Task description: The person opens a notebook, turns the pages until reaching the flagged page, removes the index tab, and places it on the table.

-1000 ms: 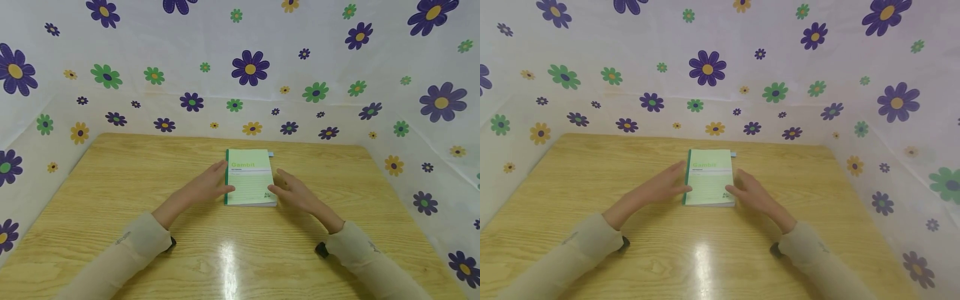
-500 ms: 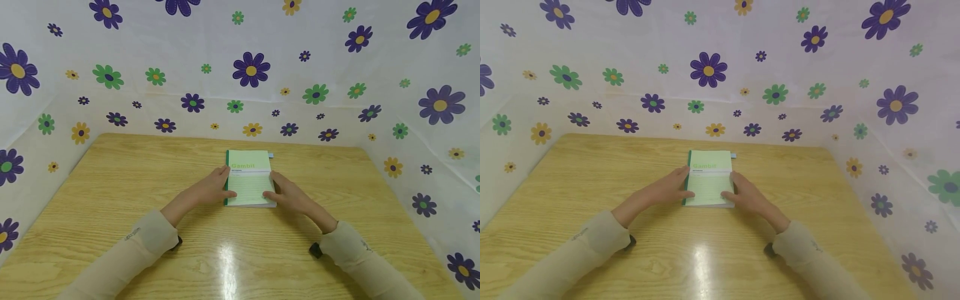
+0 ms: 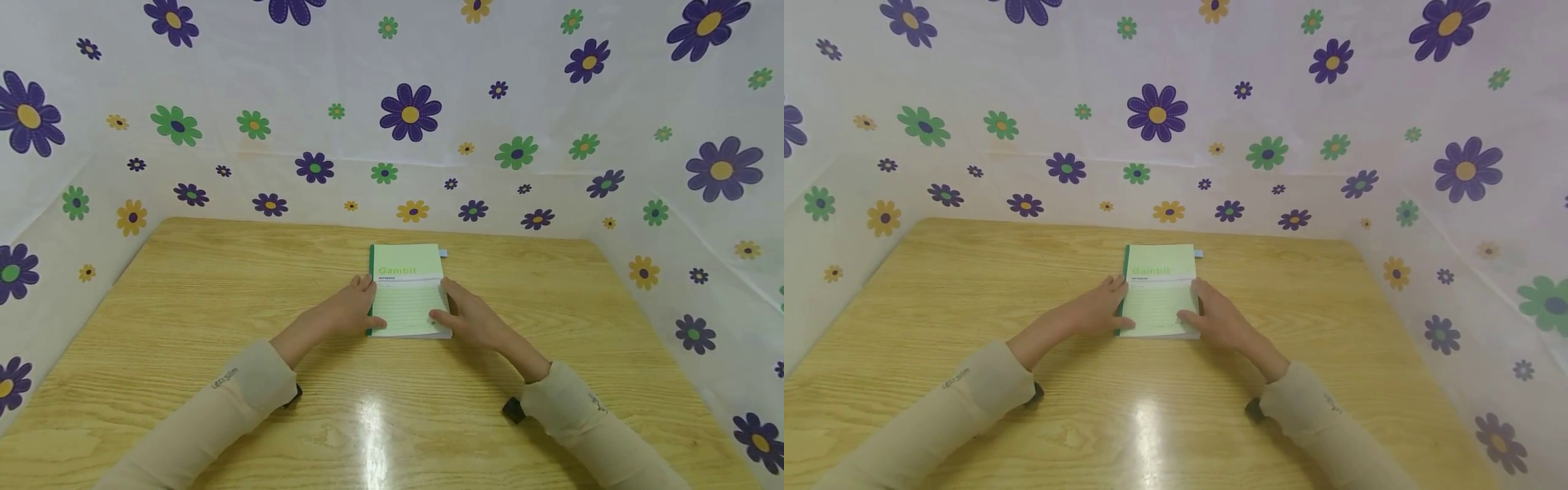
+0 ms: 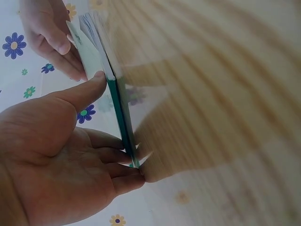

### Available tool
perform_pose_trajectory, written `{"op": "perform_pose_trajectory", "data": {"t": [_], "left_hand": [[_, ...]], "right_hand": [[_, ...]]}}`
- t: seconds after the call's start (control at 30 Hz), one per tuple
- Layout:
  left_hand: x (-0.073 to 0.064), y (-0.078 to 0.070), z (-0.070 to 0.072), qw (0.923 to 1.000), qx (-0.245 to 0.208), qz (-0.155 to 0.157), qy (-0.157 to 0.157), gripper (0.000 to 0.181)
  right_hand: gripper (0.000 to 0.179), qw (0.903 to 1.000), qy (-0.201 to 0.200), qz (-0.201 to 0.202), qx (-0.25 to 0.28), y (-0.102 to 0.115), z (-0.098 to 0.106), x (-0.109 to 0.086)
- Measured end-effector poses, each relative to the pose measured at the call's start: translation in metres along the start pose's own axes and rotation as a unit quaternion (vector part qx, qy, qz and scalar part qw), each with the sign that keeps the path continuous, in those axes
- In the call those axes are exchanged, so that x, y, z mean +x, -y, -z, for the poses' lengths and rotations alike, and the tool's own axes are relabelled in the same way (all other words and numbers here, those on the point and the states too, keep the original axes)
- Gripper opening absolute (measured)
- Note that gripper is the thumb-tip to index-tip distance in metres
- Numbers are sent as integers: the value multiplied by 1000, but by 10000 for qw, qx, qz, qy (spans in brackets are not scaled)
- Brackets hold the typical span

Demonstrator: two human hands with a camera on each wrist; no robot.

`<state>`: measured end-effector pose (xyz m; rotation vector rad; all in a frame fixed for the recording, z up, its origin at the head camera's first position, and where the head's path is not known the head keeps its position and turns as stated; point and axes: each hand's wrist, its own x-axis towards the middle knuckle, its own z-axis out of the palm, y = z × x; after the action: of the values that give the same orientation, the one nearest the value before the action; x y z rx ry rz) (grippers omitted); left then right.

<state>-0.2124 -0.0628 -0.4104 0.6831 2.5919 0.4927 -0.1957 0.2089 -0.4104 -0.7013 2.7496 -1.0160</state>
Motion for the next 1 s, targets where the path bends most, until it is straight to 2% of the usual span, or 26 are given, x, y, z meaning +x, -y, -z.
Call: {"op": "perform_pose_trajectory", "data": {"t": [0.13, 0.23, 0.43, 0.53, 0.87, 1.0], "left_hand": [[-1, -1, 0, 10000, 75, 30, 26, 90], [-1, -1, 0, 10000, 28, 68, 36, 90], [1, 0, -2, 10000, -19, 45, 19, 90], [2, 1, -2, 10000, 9, 13, 8, 90], [0, 1, 2, 9998, -212, 56, 4, 89], [1, 0, 3, 9999, -128, 75, -13, 89]], "right_hand": [[61, 9984, -502, -144, 233, 3, -1, 0], [58, 9930, -886, -222, 754, 4, -1, 1], [55, 9710, -1175, -557, 2007, 6, 1, 2], [55, 9612, -1254, -651, 2370, 6, 1, 2], [50, 9525, -1405, -757, 2595, 13, 0, 4], [49, 9472, -1461, -837, 2729, 17, 2, 5]]}}
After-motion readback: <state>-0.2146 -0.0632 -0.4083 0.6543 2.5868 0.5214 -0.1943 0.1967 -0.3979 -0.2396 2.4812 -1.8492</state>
